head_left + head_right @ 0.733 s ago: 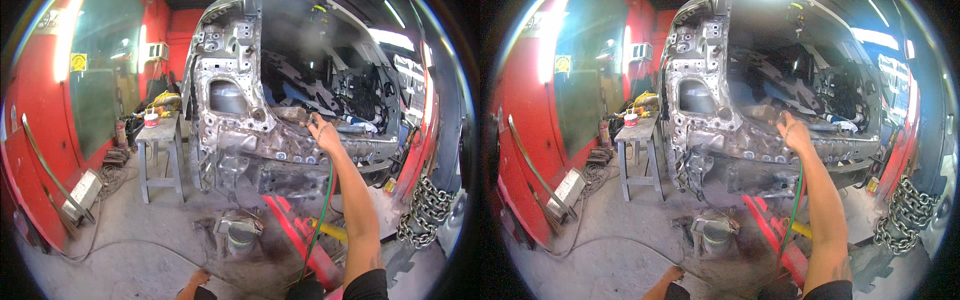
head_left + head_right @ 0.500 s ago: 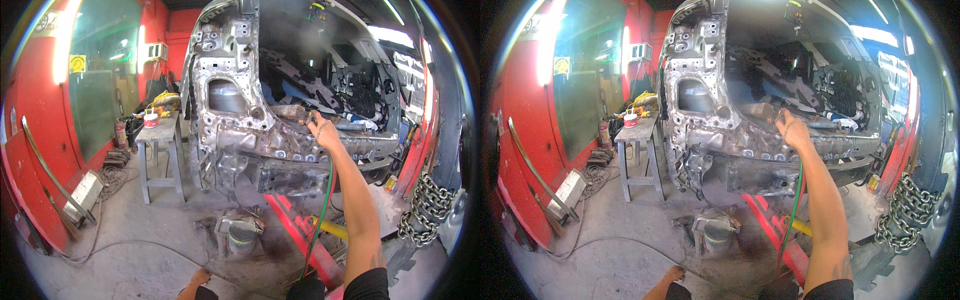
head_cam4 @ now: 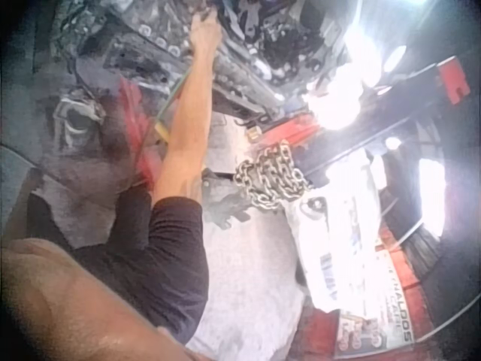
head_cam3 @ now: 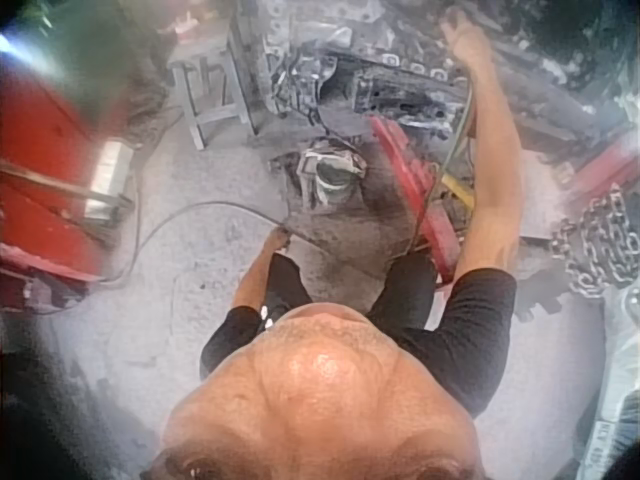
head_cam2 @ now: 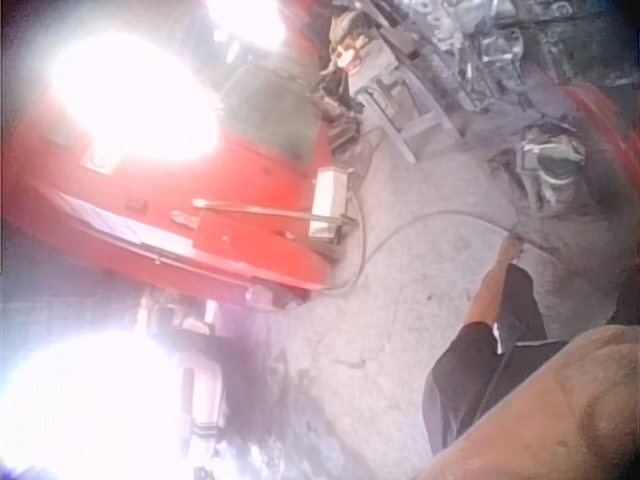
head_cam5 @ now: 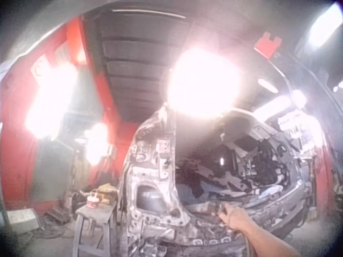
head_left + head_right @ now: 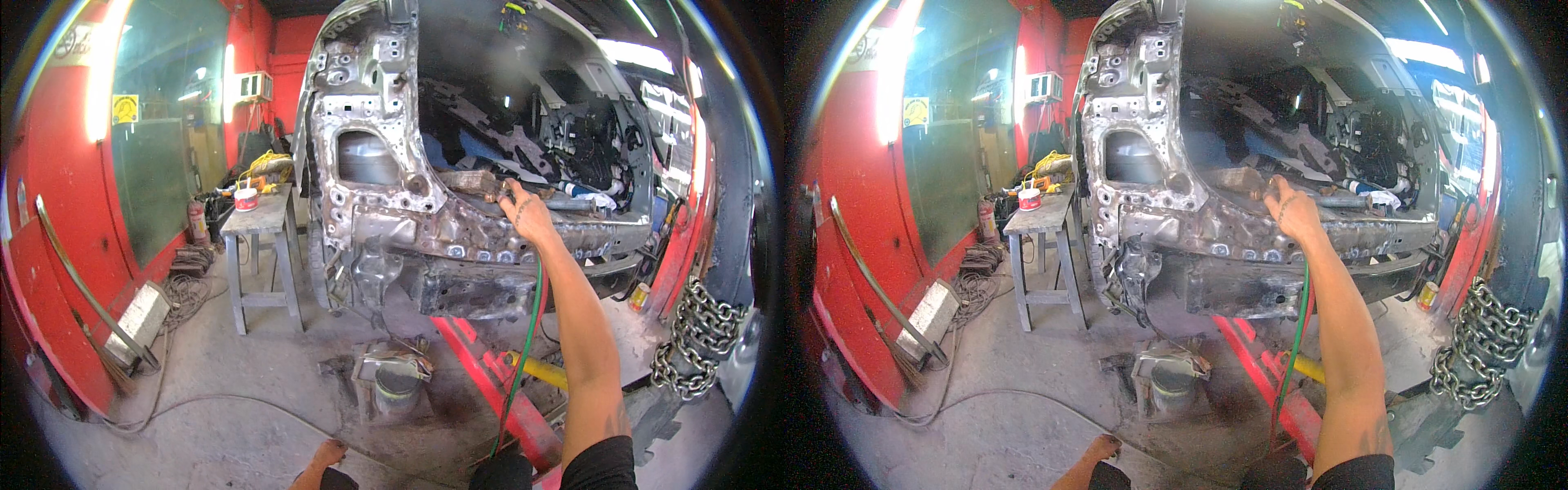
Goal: The person works on a stripped car frame in a garage, using a pneumatic tool to treat the front section and then fitting a car door into place. They repeatedly adjust the door and use a metal bar to align it with the frame.
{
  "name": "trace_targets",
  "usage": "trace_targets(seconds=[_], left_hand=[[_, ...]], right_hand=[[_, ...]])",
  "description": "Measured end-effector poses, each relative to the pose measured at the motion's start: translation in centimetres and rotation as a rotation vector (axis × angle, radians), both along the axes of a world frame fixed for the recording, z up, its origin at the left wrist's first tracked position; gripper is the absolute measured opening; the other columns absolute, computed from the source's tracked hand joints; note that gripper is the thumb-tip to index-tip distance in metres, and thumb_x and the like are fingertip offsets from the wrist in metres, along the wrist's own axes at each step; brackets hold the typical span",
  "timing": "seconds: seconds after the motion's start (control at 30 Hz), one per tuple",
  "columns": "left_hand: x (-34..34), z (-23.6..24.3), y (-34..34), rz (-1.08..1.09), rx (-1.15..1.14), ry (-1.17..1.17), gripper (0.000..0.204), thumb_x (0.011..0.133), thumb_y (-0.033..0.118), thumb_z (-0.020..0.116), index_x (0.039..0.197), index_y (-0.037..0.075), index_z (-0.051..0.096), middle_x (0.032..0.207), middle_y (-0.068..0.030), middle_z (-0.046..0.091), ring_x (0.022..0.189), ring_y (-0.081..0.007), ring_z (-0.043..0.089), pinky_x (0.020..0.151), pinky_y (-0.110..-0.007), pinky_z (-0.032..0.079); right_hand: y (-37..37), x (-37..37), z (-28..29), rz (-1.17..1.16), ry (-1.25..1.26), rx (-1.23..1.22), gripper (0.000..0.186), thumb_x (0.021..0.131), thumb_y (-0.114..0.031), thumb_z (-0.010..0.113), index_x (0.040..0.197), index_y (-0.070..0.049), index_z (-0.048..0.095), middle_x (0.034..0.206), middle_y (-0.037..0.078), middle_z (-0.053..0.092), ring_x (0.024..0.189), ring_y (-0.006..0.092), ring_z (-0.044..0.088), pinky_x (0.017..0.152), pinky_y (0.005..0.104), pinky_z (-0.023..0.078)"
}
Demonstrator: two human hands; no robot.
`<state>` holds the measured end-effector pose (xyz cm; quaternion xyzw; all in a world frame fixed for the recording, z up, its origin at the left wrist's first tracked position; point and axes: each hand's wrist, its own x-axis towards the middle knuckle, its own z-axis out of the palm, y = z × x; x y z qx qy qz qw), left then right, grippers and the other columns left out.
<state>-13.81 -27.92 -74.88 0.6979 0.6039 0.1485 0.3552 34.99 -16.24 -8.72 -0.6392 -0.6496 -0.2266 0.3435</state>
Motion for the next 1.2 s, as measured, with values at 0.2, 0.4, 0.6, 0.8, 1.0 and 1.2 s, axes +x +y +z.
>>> trace_targets(seconds=[0.2, 0.4, 0.6, 0.8, 1.0, 1.2], left_hand=[[0.8, 1.3, 0.0, 0.038, -0.092, 0.008, 0.036, 0.085, 0.038, 0.055, 0.094, 0.007, 0.071, 0.091, -0.0177, 0.071, 0.09, -0.0334, 0.068, 0.081, -0.046, 0.053], [0.0, 2.2, -0.5, 0.156, -0.169, -0.043, 0.035, 0.085, 0.037, 0.057, 0.094, 0.006, 0.072, 0.079, -0.0117, 0.072, 0.074, -0.0268, 0.07, 0.071, -0.042, 0.055], [1.0, 3.8, -0.8, 0.191, -0.192, -0.111, 0.034, 0.087, 0.033, 0.059, 0.096, 0.002, 0.072, 0.076, -0.0119, 0.072, 0.063, -0.0229, 0.07, 0.063, -0.038, 0.056], [0.7, 2.8, -0.6, 0.176, -0.179, -0.085, 0.036, 0.086, 0.034, 0.058, 0.099, 0.003, 0.071, 0.079, -0.0143, 0.072, 0.069, -0.0263, 0.071, 0.068, -0.039, 0.056], [-0.2, -1.4, 0.6, 0.002, 0.01, 0.009, 0.036, 0.086, 0.036, 0.057, 0.1, 0.006, 0.07, 0.1, -0.0182, 0.07, 0.088, -0.0327, 0.068, 0.078, -0.045, 0.054], [0.3, 0.3, 0.3, 0.119, -0.17, -0.069, 0.035, 0.087, 0.036, 0.057, 0.094, 0.004, 0.07, 0.089, -0.0172, 0.072, 0.076, -0.0319, 0.07, 0.074, -0.045, 0.054]], right_hand=[[0.2, 1.3, -0.7, -0.012, -0.03, 0.032, 0.058, 0.091, -0.042, 0.049, 0.138, -0.008, 0.045, 0.095, 0.033, 0.065, 0.093, 0.0494, 0.062, 0.086, 0.0527, 0.048], [-0.3, 0.1, -0.2, 0.02, 0.005, 0.019, 0.059, 0.091, -0.043, 0.049, 0.137, -0.006, 0.046, 0.094, 0.032, 0.066, 0.094, 0.0482, 0.063, 0.085, 0.0529, 0.048], [-0.8, 0.2, 0.1, -0.009, 0.027, -0.038, 0.056, 0.093, -0.044, 0.046, 0.138, -0.011, 0.044, 0.106, 0.032, 0.064, 0.101, 0.0494, 0.06, 0.089, 0.0534, 0.046], [-0.4, 0.4, -0.3, 0.006, 0.021, -0.002, 0.057, 0.091, -0.042, 0.048, 0.137, -0.007, 0.045, 0.097, 0.031, 0.065, 0.096, 0.0478, 0.062, 0.088, 0.0524, 0.047], [-0.5, 0.3, 0.1, -0.009, 0.011, -0.023, 0.058, 0.092, -0.043, 0.048, 0.138, -0.009, 0.045, 0.1, 0.031, 0.065, 0.097, 0.0479, 0.062, 0.089, 0.0523, 0.047], [-0.4, 0.5, -0.2, -0.003, 0.001, 0.013, 0.057, 0.091, -0.04, 0.049, 0.137, -0.007, 0.046, 0.092, 0.03, 0.067, 0.092, 0.0467, 0.064, 0.087, 0.0527, 0.048]])
